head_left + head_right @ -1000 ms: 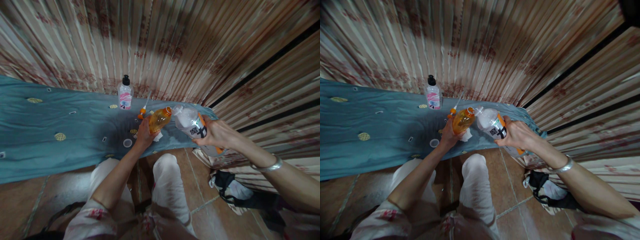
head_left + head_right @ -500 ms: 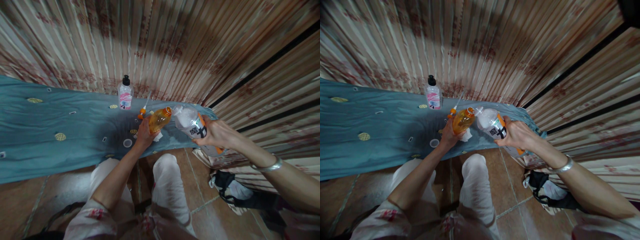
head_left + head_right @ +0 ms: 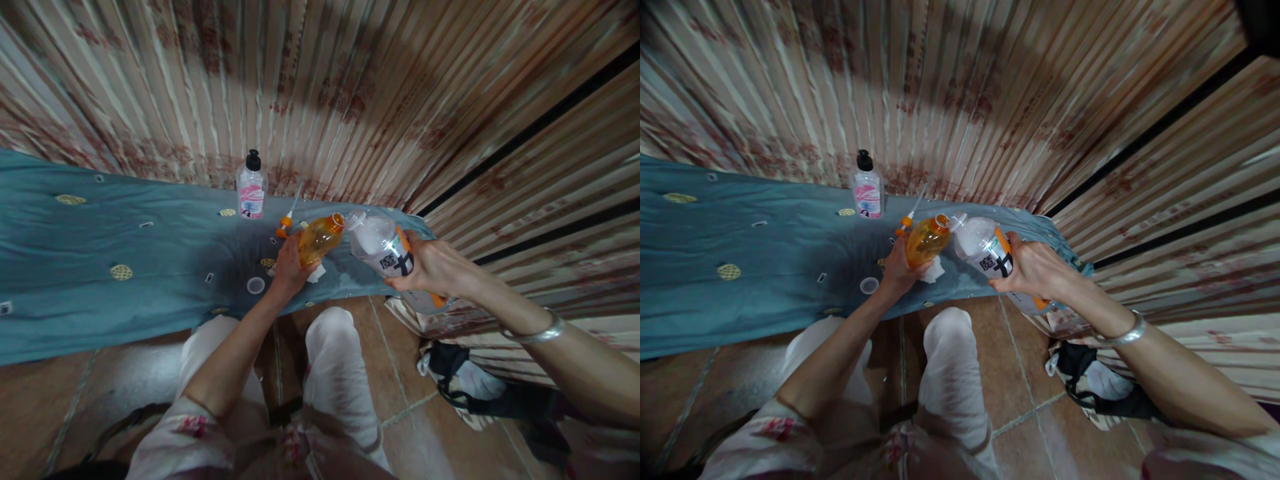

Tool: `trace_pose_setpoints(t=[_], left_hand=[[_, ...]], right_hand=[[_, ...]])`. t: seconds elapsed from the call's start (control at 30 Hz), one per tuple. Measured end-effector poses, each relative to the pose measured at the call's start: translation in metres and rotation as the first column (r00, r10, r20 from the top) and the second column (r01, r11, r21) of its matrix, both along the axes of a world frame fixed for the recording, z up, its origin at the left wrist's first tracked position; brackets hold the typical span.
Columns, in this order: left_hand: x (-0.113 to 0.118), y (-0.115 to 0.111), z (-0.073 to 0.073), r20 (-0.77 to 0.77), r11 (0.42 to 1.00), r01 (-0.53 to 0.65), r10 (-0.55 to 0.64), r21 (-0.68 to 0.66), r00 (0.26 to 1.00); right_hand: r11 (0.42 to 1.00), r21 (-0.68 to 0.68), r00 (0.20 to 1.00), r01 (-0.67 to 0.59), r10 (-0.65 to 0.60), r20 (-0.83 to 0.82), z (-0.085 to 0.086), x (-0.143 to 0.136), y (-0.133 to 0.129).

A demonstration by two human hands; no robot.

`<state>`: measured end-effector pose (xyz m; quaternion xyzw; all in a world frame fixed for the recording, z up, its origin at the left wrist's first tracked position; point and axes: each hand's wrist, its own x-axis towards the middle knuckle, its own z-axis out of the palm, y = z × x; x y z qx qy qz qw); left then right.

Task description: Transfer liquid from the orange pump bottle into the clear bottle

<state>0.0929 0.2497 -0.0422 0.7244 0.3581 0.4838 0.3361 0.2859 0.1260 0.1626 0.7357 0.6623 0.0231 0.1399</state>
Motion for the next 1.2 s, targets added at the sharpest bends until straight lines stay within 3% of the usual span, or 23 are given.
trace_pose_setpoints(t=[0.3,0.53,1.2], left_hand=[[0.000,0.001,-0.002,0.005,1.000,-0.009,0.009,-0.014,1.000],[-0.001,0.000,-0.001,0.003,1.000,-0.001,0.001,0.006,1.000],[-0.001,0.000,0.000,-0.005,1.000,-0.003,0.003,0.005,1.000]], right_hand=[[1.000,0.004,1.000,0.002,-0.002,-0.014,0.001,-0.001,-0.001],[0.995,-0.096,1.000,0.026,-0.026,-0.008,0.010,-0.009,0.001],[0.993,-0.114,0.999,0.036,-0.036,-0.005,0.012,-0.012,0.001]])
